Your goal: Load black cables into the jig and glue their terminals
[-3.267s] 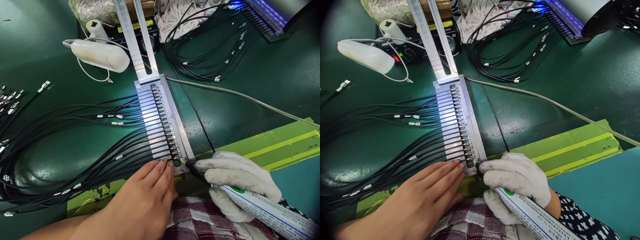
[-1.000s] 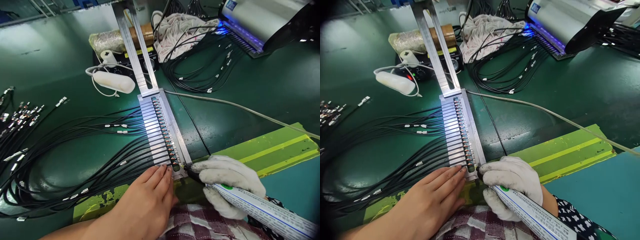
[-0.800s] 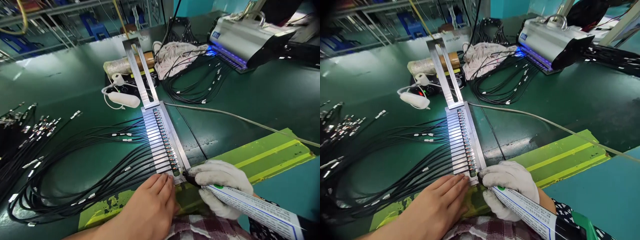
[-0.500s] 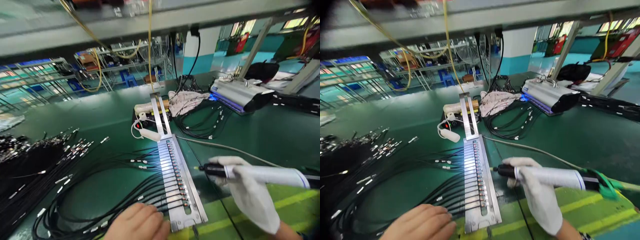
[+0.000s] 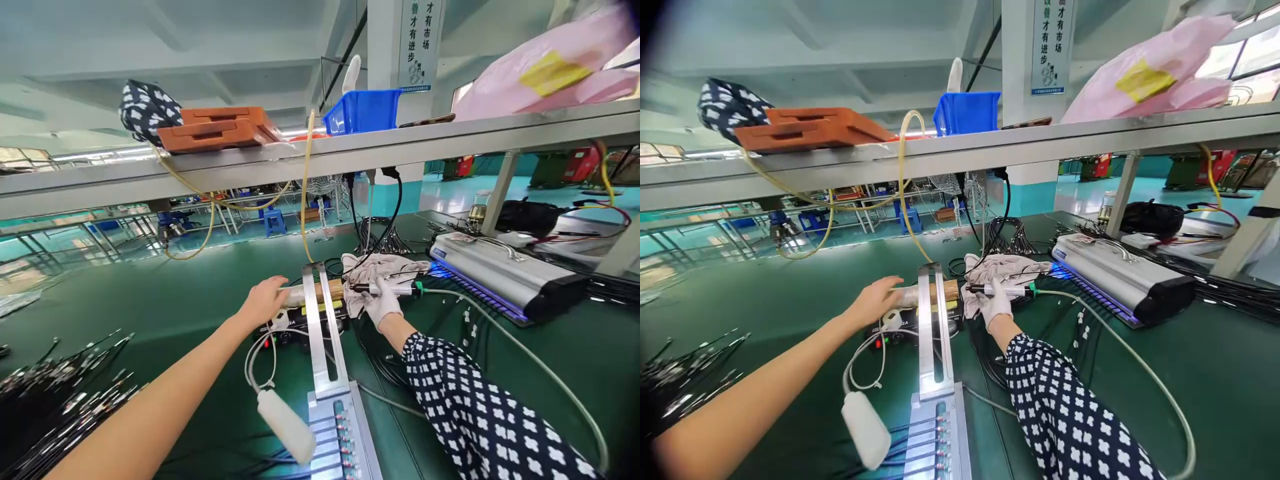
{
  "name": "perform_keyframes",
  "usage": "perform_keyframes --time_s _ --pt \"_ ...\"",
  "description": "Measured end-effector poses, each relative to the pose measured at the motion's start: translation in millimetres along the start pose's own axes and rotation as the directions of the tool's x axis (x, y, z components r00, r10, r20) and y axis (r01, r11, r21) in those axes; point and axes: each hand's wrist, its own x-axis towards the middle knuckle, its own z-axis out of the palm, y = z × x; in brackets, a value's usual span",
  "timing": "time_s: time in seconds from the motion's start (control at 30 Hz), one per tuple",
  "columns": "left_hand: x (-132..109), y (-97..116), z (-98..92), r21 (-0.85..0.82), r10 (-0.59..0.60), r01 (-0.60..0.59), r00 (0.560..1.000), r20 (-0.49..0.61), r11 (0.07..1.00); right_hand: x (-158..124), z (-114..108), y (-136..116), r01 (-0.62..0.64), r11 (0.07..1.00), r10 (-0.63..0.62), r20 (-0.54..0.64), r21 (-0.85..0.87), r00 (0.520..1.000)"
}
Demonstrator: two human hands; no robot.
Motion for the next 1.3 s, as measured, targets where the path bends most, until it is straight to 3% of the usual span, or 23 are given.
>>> perform_keyframes --time_s 0.17,0.4,0.53,0.67,0.8,0.9,1.0,1.1,1.2,1.3 --pt "26 -5 25.5 -0.043 -0.048 0.055 0.989 0.143 0.998 20 1 31 -0.050 0.995 0.054 0.040 -0.091 0.998" --pt "24 -1 28.5 -0.097 -0.085 0.106 0.976 0.202 0.990 26 16 43 -0.259 0.936 0.301 0.155 -0.239 0.941" --pt "25 2 23.3 -0.160 -0.137 0.169 0.972 0.193 0.972 19 21 36 -0.355 0.890 0.404 0.133 -0.287 0.905" --pt "47 13 18.3 -0.254 -0.243 0.281 0.955 0.171 0.925 6 20 19 -0.372 0.879 0.428 0.148 -0.299 0.892" --pt "70 34 14.6 -0.395 -0.329 0.364 0.931 0.156 0.843 -19 -1 -4 -0.422 0.845 0.474 0.096 -0.328 0.875" --pt "67 49 -2.0 -0.493 -0.350 0.356 0.930 0.110 0.793 -51 -28 -22 -0.431 0.830 0.475 0.045 -0.355 0.879" --pt "42 65 -38.5 -0.554 -0.299 0.263 0.954 0.027 0.790 -87 -55 -39 -0.408 0.833 0.444 0.013 -0.374 0.896" --pt "-3 93 -85.8 -0.562 -0.180 0.116 0.982 -0.058 0.819 -123 -74 -54 -0.357 0.846 0.387 -0.005 -0.396 0.922" --pt "-66 129 -125.2 -0.517 -0.024 -0.045 0.992 -0.125 0.855 -160 -84 -66 -0.281 0.863 0.312 0.005 -0.419 0.950" --pt "-142 160 -135.0 -0.275 0.250 -0.302 0.945 -0.210 0.913 -200 -91 -71 -0.229 0.863 0.266 0.019 -0.450 0.964"
